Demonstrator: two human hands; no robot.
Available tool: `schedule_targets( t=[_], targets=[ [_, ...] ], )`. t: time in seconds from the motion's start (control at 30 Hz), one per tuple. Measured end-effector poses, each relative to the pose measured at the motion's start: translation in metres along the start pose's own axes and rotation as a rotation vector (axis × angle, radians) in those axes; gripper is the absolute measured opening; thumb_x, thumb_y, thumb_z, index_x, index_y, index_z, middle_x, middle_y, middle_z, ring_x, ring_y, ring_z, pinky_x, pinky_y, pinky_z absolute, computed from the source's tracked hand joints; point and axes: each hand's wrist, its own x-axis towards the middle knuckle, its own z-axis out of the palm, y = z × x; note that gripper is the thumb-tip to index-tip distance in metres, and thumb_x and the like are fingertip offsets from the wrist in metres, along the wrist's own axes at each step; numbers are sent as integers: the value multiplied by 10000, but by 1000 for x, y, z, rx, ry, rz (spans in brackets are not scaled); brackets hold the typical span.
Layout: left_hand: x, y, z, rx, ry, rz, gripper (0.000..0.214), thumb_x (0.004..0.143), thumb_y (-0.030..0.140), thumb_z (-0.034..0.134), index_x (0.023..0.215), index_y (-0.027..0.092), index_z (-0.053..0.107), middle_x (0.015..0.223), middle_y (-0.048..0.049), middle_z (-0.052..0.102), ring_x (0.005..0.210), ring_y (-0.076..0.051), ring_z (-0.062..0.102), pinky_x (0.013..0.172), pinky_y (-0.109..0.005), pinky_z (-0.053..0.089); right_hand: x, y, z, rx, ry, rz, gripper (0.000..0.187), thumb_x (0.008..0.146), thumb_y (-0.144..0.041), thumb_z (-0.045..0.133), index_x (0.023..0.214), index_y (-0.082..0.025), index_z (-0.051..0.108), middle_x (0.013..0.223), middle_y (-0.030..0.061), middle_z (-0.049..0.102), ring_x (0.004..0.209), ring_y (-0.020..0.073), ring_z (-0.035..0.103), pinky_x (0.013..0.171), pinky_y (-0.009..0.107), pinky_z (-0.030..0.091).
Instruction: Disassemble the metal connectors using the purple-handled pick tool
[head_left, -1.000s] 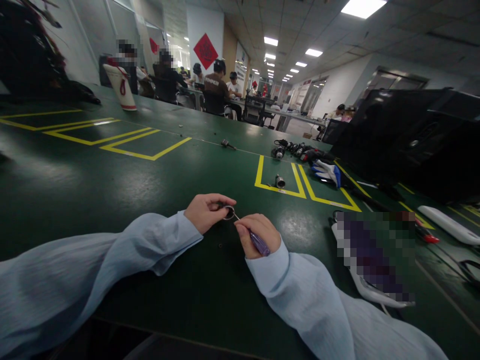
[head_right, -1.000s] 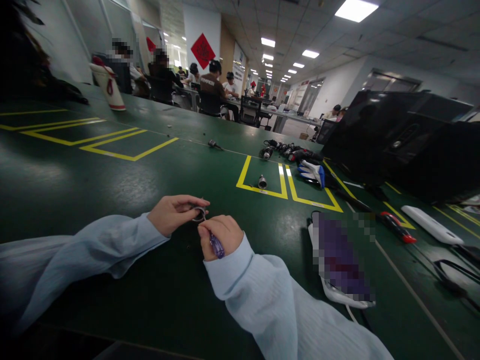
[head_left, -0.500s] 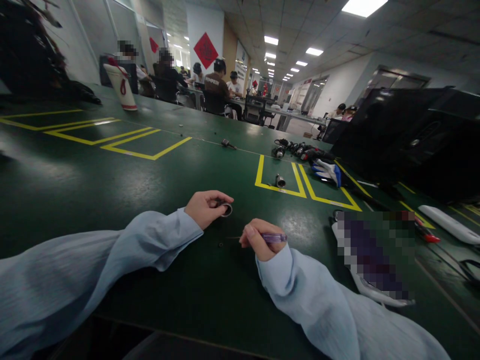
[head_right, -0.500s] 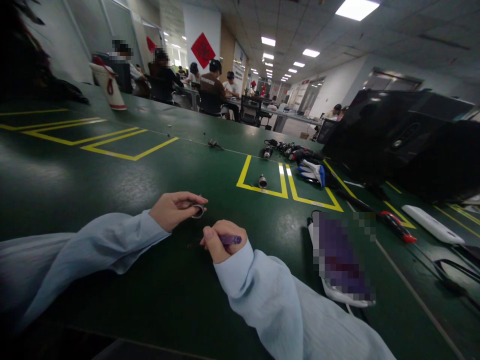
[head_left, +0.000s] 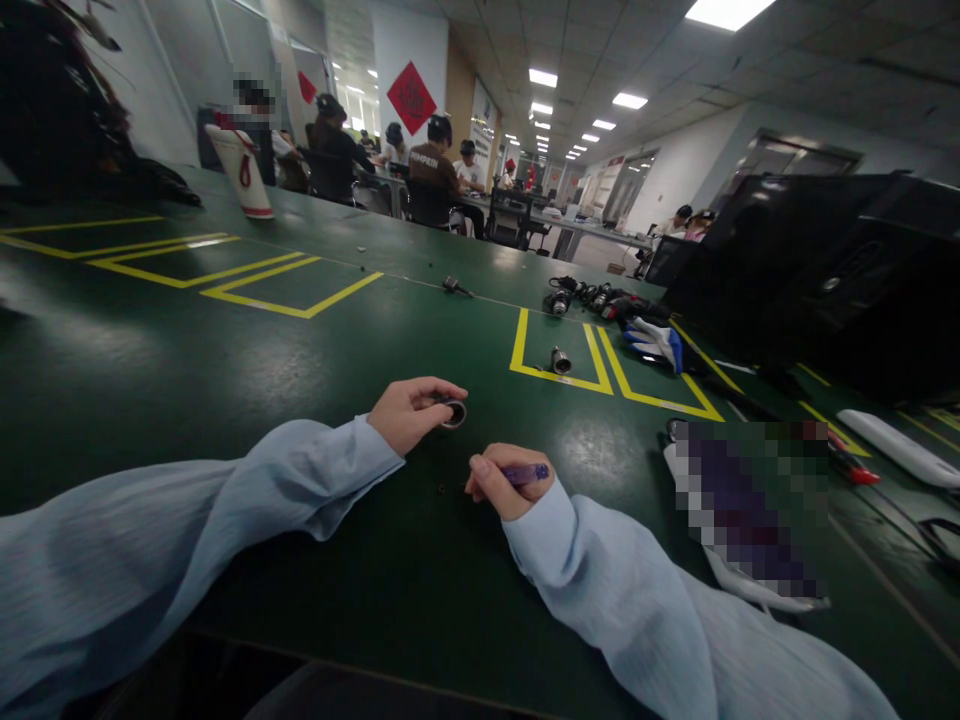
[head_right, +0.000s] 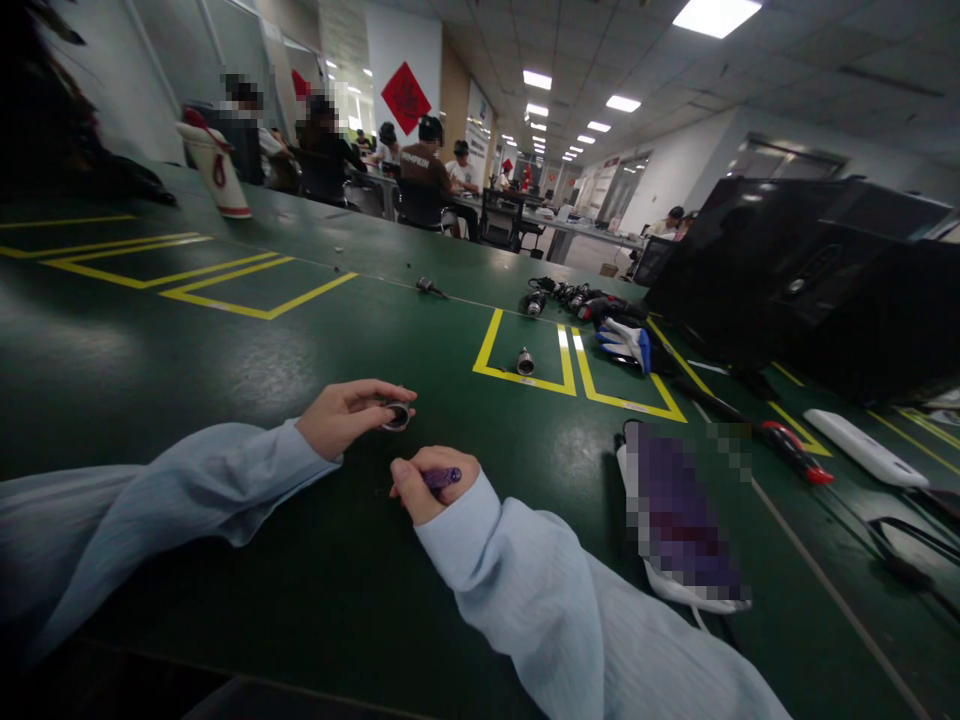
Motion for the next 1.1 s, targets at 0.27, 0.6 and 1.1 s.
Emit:
schedule_targets(
  t=[0.27, 0.6, 1.1],
  targets=[
    [1, 2, 0, -83, 0, -11, 331, 529, 151, 615, 857, 108, 594, 724, -34, 671, 701, -188, 654, 747, -349, 522, -2, 2, -1, -9, 66, 109, 423, 799, -376, 465, 432, -176, 537, 393, -21, 460, 384, 79, 450, 416, 217, 356],
    [-1, 5, 3, -120, 54, -21, 304, 491, 125, 624, 791, 111, 584, 773, -35, 660, 699, -169, 640, 704, -333, 528, 3, -2, -4, -106, 246, -185, 171, 794, -246, 471, 700, -173, 594, 628, 28, 610, 589, 131, 547, 576, 267, 438],
    [-6, 4, 7, -145, 2, 10, 291, 514, 103, 617, 803, 124, 587, 692, -15, 686, 685, -172, 664, 719, -310, 538, 6, -1, -4, -342, 151, -293, 80, 775, -163, 494, 742, -171, 566, 681, 34, 625, 624, 132, 566, 604, 249, 460]
  ],
)
